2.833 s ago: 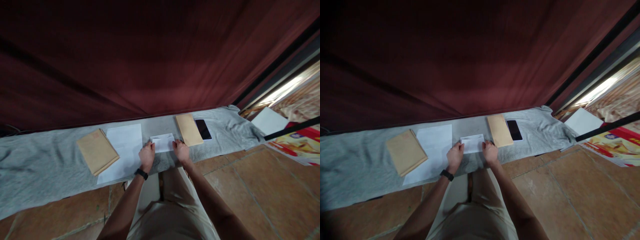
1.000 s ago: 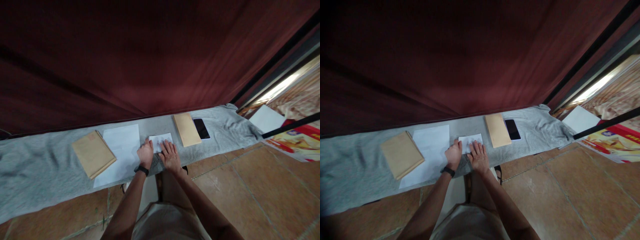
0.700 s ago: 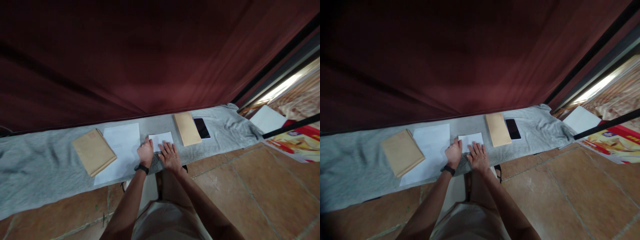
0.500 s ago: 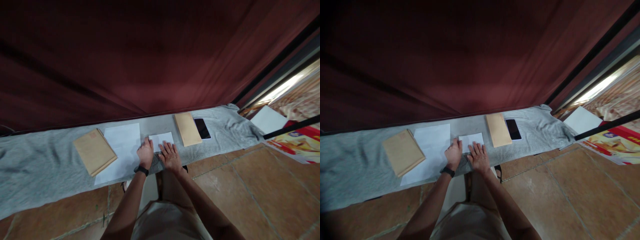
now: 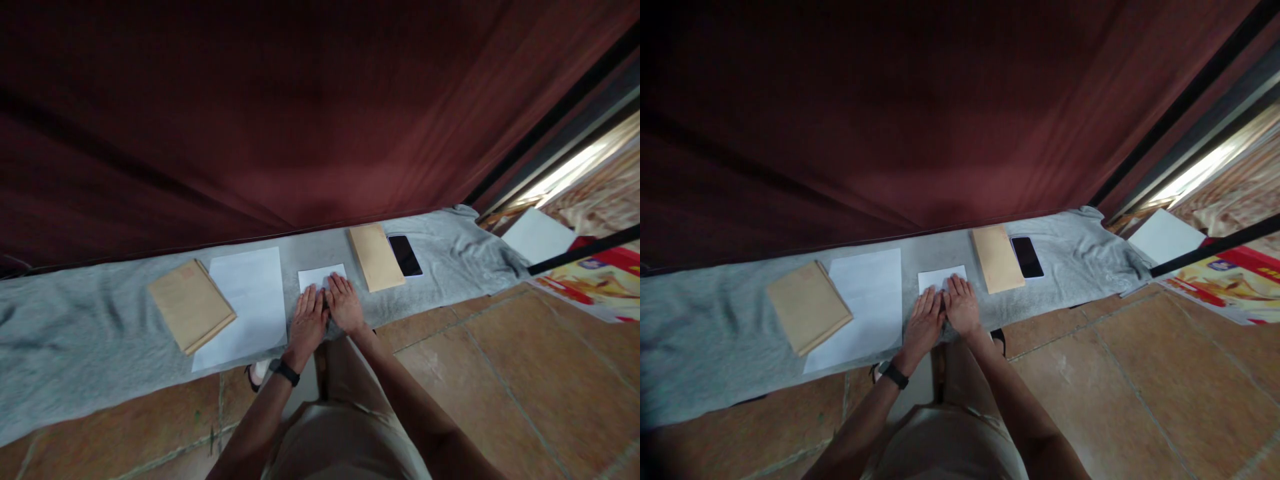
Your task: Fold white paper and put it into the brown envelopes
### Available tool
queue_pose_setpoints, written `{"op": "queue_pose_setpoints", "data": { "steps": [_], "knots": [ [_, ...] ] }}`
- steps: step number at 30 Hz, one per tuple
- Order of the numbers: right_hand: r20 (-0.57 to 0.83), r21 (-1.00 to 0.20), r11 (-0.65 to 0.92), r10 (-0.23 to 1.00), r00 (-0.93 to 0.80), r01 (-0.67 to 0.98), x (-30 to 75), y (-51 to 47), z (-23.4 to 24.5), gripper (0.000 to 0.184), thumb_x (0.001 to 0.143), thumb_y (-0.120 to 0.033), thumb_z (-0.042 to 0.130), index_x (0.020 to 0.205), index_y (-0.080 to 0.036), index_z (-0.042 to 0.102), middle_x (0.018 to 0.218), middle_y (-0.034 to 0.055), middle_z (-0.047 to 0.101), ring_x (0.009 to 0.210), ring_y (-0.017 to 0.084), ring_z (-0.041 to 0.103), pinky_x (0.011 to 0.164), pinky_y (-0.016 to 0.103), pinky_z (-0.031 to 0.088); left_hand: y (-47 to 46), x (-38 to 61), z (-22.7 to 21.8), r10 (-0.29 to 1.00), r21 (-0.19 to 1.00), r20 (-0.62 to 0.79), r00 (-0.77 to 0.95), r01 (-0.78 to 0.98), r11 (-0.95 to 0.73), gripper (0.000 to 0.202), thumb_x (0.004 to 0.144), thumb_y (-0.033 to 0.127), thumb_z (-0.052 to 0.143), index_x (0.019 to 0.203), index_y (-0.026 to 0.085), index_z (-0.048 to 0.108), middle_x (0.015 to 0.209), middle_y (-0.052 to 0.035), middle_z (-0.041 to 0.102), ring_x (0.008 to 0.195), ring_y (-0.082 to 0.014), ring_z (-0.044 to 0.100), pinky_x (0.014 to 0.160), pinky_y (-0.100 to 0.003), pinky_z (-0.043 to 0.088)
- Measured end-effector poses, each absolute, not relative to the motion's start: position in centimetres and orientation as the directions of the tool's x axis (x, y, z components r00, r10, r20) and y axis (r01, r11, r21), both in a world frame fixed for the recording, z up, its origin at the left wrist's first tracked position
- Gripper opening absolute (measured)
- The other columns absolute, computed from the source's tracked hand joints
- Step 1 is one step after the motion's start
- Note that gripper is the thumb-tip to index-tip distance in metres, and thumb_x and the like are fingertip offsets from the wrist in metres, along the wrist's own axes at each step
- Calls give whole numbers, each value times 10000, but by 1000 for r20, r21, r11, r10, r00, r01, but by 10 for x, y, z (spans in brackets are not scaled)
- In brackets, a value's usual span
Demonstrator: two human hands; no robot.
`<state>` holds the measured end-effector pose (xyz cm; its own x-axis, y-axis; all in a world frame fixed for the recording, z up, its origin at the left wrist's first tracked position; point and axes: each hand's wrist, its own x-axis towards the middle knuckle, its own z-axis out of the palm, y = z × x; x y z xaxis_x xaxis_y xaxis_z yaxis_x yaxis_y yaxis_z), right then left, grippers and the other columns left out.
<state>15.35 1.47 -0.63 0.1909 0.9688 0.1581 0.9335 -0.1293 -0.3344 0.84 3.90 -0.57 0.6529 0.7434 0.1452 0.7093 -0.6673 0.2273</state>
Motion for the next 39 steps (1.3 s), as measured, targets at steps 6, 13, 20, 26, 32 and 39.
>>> {"op": "queue_pose_setpoints", "data": {
  "steps": [6, 13, 20, 26, 32, 39],
  "knots": [
    [173, -276, -151, 964, 204, 949, 159, 35, -10, 531, 1045, -359, 376, 1534, -155, 416, 1625, 161, 335, 1470, 332, 347, 1184, 511, 263, 34, 9, -8, 762, 210, 160, 627, 733, -647, 598, 992, 310, 402, 1528, 44, 383, 1614, -203, 332, 1531, -300, 251, 1238, -500, 266],
    [234, -276, -217, 929, 285, 936, 162, 34, -25, 573, 1047, -413, 399, 1544, -129, 394, 1623, 203, 316, 1465, 339, 343, 1176, 518, 262, 22, 8, -13, 853, 236, 206, 480, 822, -519, 669, 1012, 424, 380, 1516, -15, 361, 1585, -261, 356, 1522, -330, 268, 1227, -524, 270],
    [293, -268, -212, 911, 289, 940, 161, 33, -30, 566, 1042, -397, 411, 1537, -121, 406, 1615, 214, 327, 1465, 339, 340, 1166, 528, 274, 69, 30, -5, 855, 280, 170, 490, 808, -519, 611, 1016, 366, 362, 1517, 17, 377, 1607, -215, 345, 1533, -309, 242, 1239, -511, 241],
    [313, -241, -208, 908, 279, 948, 160, 34, -32, 568, 1039, -393, 411, 1532, -110, 411, 1602, 215, 353, 1462, 337, 345, 1158, 522, 287, 83, 28, -14, 839, 247, 158, 520, 802, -544, 618, 1026, 373, 320, 1537, 26, 347, 1622, -196, 322, 1537, -289, 234, 1248, -490, 220],
    [340, -191, -204, 904, 260, 960, 160, 31, -31, 562, 1043, -398, 415, 1529, -115, 422, 1592, 218, 370, 1443, 342, 377, 1157, 519, 290, 68, 22, -20, 855, 250, 185, 485, 818, -518, 639, 1008, 381, 375, 1544, 37, 335, 1622, -195, 324, 1540, -289, 226, 1242, -480, 239],
    [359, -156, -179, 906, 224, 971, 163, 30, -37, 570, 1048, -400, 383, 1539, -111, 402, 1588, 235, 367, 1440, 349, 390, 1143, 534, 307, 31, 8, -25, 837, 259, 213, 505, 796, -546, 629, 998, 358, 416, 1544, 57, 334, 1619, -195, 329, 1533, -287, 246, 1233, -504, 271]
  ]
}}
